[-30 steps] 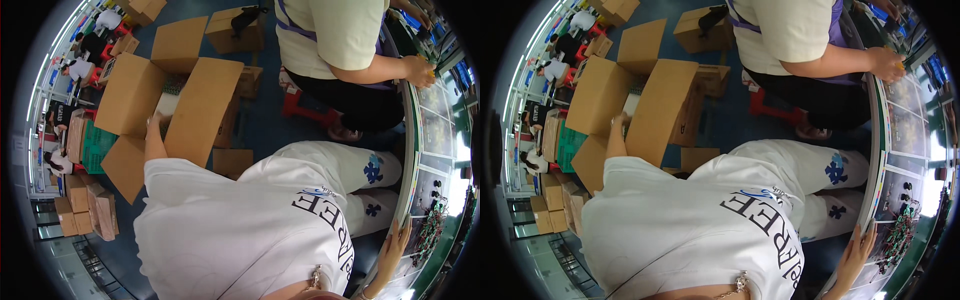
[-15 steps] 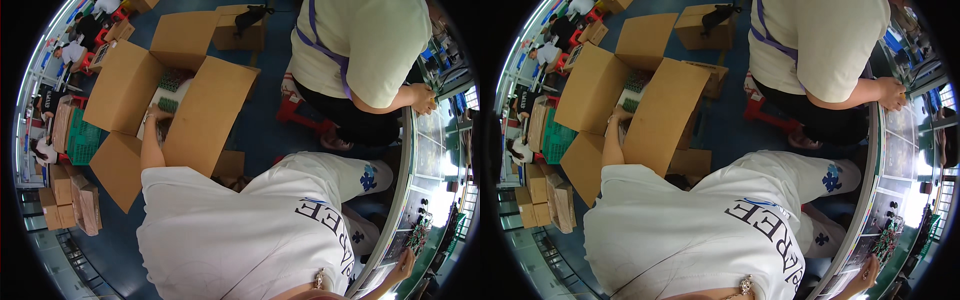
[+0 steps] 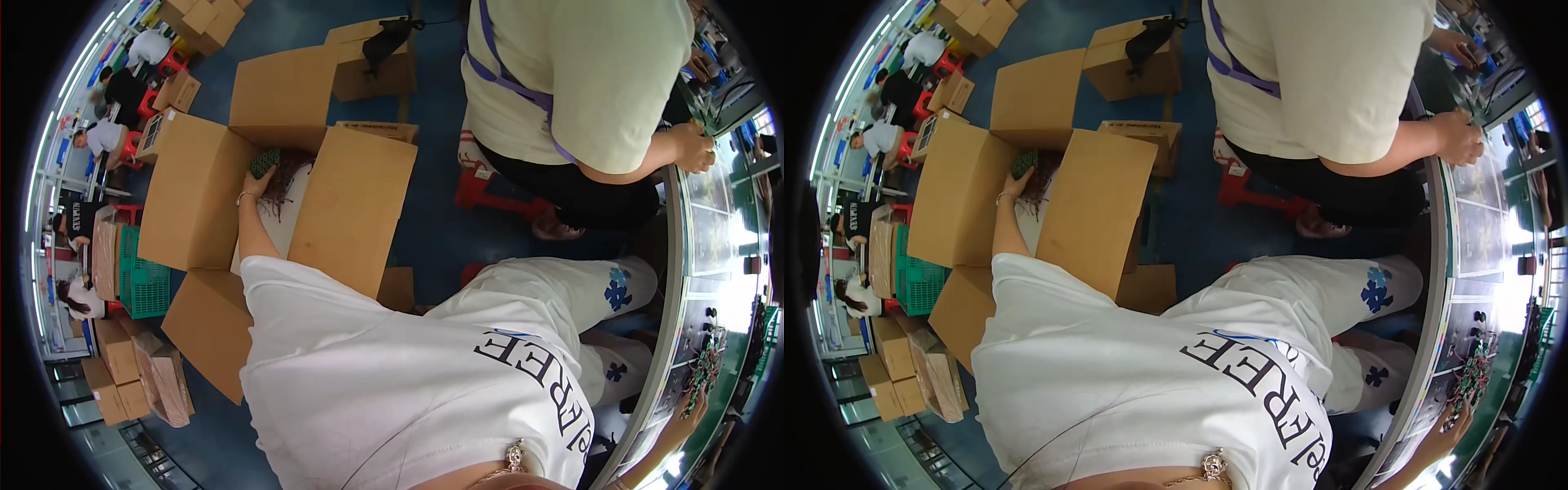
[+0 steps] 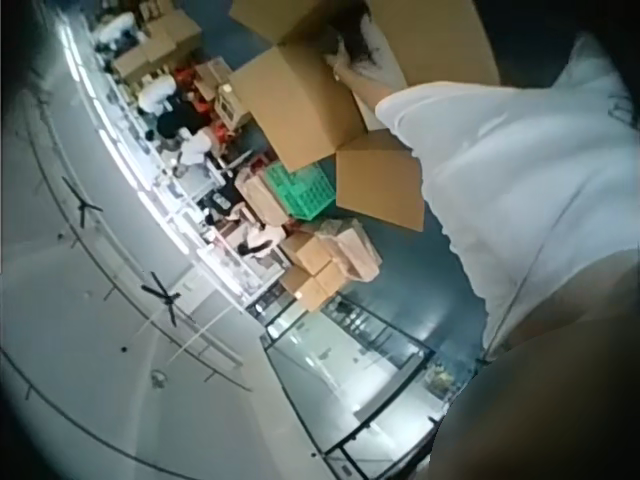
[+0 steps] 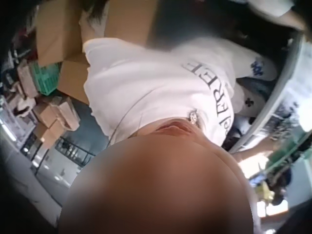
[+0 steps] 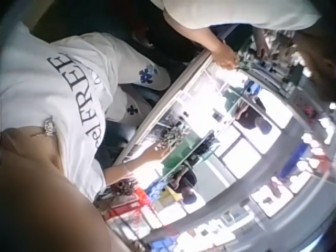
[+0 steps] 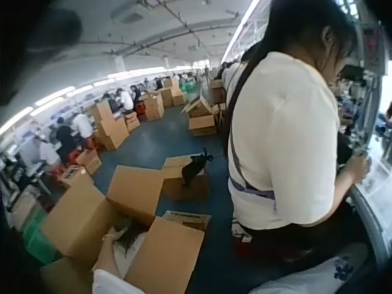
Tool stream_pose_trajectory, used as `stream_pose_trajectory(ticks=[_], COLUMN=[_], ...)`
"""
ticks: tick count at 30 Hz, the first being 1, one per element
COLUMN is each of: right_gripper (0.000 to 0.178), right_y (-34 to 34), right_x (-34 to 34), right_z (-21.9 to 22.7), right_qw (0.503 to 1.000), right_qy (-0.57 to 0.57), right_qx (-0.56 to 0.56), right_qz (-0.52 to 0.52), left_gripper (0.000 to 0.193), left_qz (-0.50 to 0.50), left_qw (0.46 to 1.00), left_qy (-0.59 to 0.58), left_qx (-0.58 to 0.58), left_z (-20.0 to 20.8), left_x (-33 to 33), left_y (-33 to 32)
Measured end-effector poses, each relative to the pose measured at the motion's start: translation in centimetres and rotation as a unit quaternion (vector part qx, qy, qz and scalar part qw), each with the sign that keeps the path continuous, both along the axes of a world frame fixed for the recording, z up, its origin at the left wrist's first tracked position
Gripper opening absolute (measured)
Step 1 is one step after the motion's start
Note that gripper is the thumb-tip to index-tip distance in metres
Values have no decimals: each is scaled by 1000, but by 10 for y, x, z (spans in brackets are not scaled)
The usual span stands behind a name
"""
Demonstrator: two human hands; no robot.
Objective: Assembling small electronic components by winding wires and placing them into a grid assembly.
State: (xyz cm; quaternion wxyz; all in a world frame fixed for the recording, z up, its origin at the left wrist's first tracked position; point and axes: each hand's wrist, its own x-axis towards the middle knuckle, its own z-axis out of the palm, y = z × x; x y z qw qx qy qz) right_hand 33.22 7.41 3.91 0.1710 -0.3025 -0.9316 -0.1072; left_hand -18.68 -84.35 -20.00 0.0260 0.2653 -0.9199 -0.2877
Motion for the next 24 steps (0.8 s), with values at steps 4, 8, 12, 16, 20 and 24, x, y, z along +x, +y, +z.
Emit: stream_pose_trajectory(ticks=[4,8,12,16,20,24], right_gripper=[30,30,30,29,31,44], right_y=[0,-1,1,18,37,-14], right_x=[15,1,-12,-33,-41,-72], right_z=[-8,-9,-11,-12,-23,-20], right_qw=[993,994,999,996,988,996], right_qy=[15,10,15,29,58,-57], right_qx=[-92,-93,-7,-55,-63,-58], right_qz=[-75,-65,28,64,127,30], left_gripper=[91,86,77,66,56,55], left_qz=[-17,38,139,60,-28,-140], left_qw=[999,995,970,981,995,971], left_qy=[6,-50,-183,-152,-92,70], left_qx=[35,80,81,108,34,-180], left_z=[6,31,82,80,70,93], left_x=[-4,7,19,26,-13,-14], left_y=[-1,7,35,6,7,22])
